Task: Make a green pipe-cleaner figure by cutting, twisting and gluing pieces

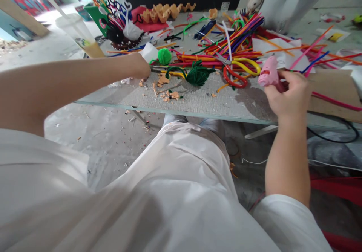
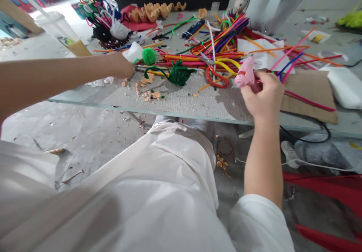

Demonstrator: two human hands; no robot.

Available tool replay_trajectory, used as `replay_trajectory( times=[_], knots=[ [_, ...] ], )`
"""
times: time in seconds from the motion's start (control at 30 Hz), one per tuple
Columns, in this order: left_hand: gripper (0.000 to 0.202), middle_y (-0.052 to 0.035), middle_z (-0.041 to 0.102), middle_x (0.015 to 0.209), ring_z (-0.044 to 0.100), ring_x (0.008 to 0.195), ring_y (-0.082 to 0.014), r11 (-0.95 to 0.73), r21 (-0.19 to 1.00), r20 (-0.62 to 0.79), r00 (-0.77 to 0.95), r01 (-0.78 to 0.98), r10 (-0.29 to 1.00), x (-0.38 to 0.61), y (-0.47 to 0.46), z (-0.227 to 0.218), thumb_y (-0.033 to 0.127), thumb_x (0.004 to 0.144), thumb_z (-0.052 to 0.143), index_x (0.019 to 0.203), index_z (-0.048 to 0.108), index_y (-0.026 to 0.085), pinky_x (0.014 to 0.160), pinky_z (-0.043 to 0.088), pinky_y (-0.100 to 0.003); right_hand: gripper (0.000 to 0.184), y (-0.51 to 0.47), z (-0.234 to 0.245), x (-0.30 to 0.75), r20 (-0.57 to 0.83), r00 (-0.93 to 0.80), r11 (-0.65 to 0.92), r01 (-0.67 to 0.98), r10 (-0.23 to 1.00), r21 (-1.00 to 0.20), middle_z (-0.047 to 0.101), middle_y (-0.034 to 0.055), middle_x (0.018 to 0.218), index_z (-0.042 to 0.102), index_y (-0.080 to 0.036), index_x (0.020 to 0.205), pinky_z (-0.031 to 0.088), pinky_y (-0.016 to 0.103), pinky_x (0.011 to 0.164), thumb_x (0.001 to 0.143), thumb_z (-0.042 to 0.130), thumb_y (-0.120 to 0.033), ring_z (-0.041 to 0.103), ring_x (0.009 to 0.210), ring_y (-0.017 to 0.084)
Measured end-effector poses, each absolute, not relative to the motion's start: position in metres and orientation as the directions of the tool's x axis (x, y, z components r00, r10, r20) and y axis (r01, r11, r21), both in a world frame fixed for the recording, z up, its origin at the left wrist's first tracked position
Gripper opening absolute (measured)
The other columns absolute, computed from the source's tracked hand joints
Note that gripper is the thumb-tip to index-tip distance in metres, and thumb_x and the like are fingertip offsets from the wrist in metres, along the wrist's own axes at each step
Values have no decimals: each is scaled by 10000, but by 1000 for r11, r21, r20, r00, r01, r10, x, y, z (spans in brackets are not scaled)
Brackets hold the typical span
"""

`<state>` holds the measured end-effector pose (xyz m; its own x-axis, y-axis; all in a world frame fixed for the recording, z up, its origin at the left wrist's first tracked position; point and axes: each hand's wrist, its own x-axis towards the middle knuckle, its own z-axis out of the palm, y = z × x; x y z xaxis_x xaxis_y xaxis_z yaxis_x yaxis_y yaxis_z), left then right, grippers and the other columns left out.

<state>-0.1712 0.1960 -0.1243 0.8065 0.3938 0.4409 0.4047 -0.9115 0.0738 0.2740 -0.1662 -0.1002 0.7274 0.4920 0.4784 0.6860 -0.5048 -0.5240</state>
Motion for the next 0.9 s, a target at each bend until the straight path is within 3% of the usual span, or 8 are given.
replay_trajectory(
  times=[0.13, 0.27, 0.53, 0.6, 0.67, 0.73, 0.8, 0.9],
  knots=[
    [712, 118, 166, 259, 41, 520, -136, -889, -84, 166, 886, 451, 434, -166, 206, -110, 880, 672, 604, 397, 354, 273, 619, 343, -248, 437, -179, -102, 262, 587, 609, -427, 793, 534, -434, 705, 88, 716, 817, -113, 848, 423, 326, 656, 427, 924, -150, 561, 636, 152],
    [599, 155, 265, 265, 70, 465, -122, -862, -212, -66, 873, 461, 483, -156, 203, -94, 622, 644, 838, 407, 424, 260, 534, 241, -276, 395, -194, -103, 252, 648, 512, -343, 859, 563, -380, 736, 127, 797, 807, -120, 949, 460, 319, 703, 558, 865, -104, 612, 716, 204],
    [492, 171, 242, 288, 64, 554, -136, -827, -304, -161, 830, 473, 534, -137, 157, -63, 346, 719, 873, 492, 455, 217, 549, 139, -266, 317, -206, -99, 242, 692, 431, -205, 899, 580, -388, 738, 119, 832, 789, -138, 978, 498, 324, 744, 672, 746, -208, 641, 767, 238],
    [433, 141, 251, 341, 114, 556, -128, -762, -310, -191, 747, 569, 636, -133, 127, -41, 313, 813, 802, 537, 490, 196, 562, 128, -276, 345, -205, -102, 247, 690, 433, -224, 899, 580, -376, 740, 130, 842, 790, -118, 982, 517, 348, 773, 657, 717, -209, 657, 788, 256],
    [375, 101, 310, 447, 199, 555, -107, -688, -219, -182, 664, 692, 725, -134, 89, -17, 295, 919, 670, 594, 528, 174, 561, 145, -283, 424, -202, -106, 255, 671, 419, -218, 905, 612, -366, 748, 152, 929, 782, -94, 1030, 539, 380, 834, 624, 692, -180, 681, 861, 281],
    [355, 76, 412, 541, 305, 559, -72, -707, 53, -126, 707, 705, 696, -139, 48, -2, 247, 952, 586, 614, 515, 162, 549, 217, -260, 517, -200, -109, 258, 678, 382, -150, 914, 628, -376, 726, 174, 1065, 758, -93, 1098, 560, 408, 860, 590, 687, -157, 689, 935, 295],
    [311, 53, 468, 581, 371, 549, -52, -703, 525, 28, 815, 480, 578, -146, 7, 0, 262, 990, 534, 695, 564, 168, 523, 293, -235, 490, -201, -108, 249, 771, 323, -26, 929, 549, -370, 695, 158, 1106, 742, -144, 1105, 574, 413, 820, 618, 695, -167, 684, 919, 275],
    [377, 15, 568, 687, 433, 521, -49, -701, 677, 205, 858, 223, 471, -149, -52, -14, 514, 1022, 444, 900, 592, 190, 454, 353, -212, 196, -214, -91, 197, 947, 177, 235, 941, 268, -243, 688, 70, 853, 727, -231, 922, 541, 387, 717, 733, 688, -202, 639, 732, 211]
  ],
)
